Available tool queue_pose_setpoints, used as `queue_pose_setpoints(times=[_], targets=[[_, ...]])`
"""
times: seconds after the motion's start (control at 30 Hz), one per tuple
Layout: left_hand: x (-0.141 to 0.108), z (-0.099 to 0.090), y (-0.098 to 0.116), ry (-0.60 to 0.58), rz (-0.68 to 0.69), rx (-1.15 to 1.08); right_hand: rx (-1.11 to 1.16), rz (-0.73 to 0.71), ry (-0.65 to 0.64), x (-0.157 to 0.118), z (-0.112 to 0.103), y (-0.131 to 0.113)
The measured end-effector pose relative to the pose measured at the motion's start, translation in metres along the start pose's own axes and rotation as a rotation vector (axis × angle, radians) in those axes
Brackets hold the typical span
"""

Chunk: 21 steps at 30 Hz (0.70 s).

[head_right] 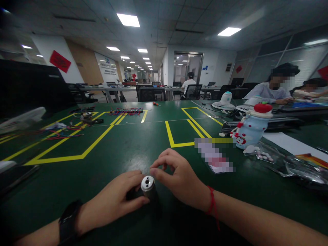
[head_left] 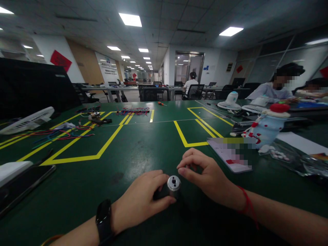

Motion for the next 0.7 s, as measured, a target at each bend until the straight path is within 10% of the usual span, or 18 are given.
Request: queue_pose_setpoints(times=[0.33, 0.6, 0.7], targets=[[-0.001, 0.001, -0.004, -0.019, -0.024, 0.001, -0.19, -0.011, -0.423, -0.021, 0.024, 0.031], [0.0, -0.001, -0.003, -0.019, -0.022, -0.031, -0.164, 0.169, 0.031, 0.005, -0.037, 0.067], [0.0, -0.001, -0.003, -0.023, -0.024, -0.031, -0.297, 0.218, 0.015, 0.009, -0.043, 0.09]])
Point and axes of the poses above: each hand's wrist, its own x-axis towards the middle knuckle, its own z-axis out of the palm, y = z × x, the point moved 10 cm from there along x, towards the middle knuckle, and after that the axes turned 6 degrees about y, right-handed, at the moved point
